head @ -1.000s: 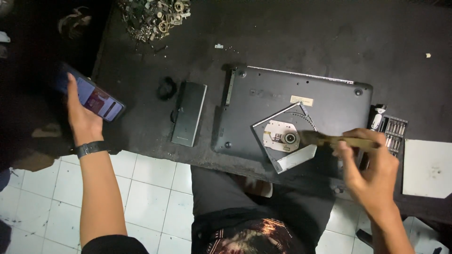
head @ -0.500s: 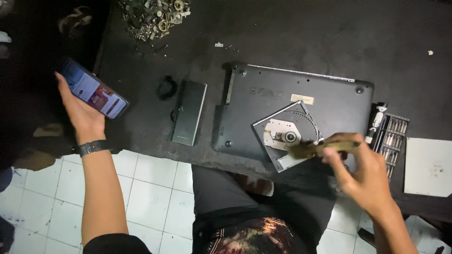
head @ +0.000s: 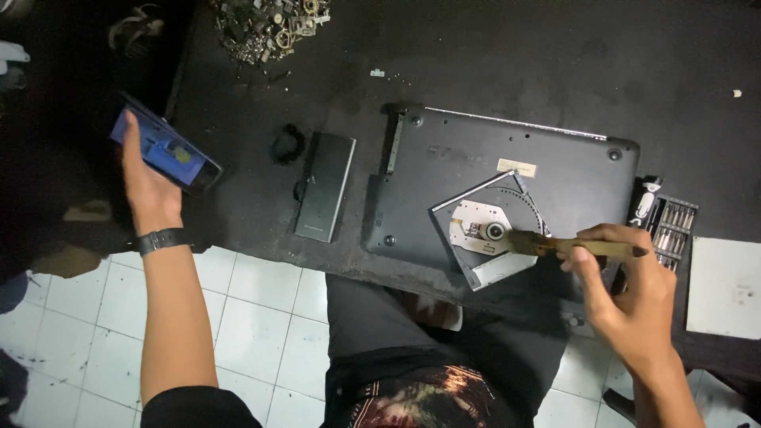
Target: A person is repairing a laptop by using a screwdriver to adjust internal components and a brush to clean them while using a smartphone for reference.
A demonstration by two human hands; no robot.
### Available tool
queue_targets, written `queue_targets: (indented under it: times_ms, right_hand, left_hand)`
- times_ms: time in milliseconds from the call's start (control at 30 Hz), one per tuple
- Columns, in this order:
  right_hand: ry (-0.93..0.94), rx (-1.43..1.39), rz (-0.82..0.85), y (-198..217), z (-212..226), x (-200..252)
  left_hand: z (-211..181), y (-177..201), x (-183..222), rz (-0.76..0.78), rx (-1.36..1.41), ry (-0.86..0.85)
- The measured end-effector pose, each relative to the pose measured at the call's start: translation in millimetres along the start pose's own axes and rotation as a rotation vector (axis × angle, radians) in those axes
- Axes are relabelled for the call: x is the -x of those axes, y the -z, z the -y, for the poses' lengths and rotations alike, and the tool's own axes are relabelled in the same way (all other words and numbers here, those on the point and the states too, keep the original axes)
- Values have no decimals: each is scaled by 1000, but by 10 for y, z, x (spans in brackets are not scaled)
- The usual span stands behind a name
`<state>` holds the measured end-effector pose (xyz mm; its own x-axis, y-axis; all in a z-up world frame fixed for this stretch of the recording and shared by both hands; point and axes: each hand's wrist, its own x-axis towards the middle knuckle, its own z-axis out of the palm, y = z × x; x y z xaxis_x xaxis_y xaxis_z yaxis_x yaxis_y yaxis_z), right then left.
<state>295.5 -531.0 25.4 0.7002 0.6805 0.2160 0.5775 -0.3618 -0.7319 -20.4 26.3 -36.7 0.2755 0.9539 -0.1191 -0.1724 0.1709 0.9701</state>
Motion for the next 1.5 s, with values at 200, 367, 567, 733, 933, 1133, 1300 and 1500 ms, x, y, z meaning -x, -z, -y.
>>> queue_targets:
  times_ms: [200, 367, 567, 733, 933, 1133, 1300, 1500]
  right_hand:
    - [32, 4, -14, -20, 31, -13]
    - [16, 9, -11, -23, 35, -5]
    - [-9, -50, -2, -41, 13, 32]
    - [-51, -36, -12, -30, 67, 47]
    - [-72, -55, -6, -18, 26, 68]
    - [-95, -93, 2, -10, 51, 60]
    - [-145, -88, 16, 5, 75, 55]
    - [-121, -71, 4, -1, 62, 52]
  left_hand:
    - [-54, -83, -1, -10, 259, -34]
    - [-559, -654, 359, -132, 428, 96]
    - [-649, -746, 312, -148, 623, 186]
    - [-458, -526, -1, -257, 817, 205]
    - [-325, -314, -128, -240, 663, 209]
    - [-130, -73, -129, -216, 696, 154]
    - [-144, 92, -59, -449, 27, 230]
    - [-223, 228, 2, -271, 70, 249]
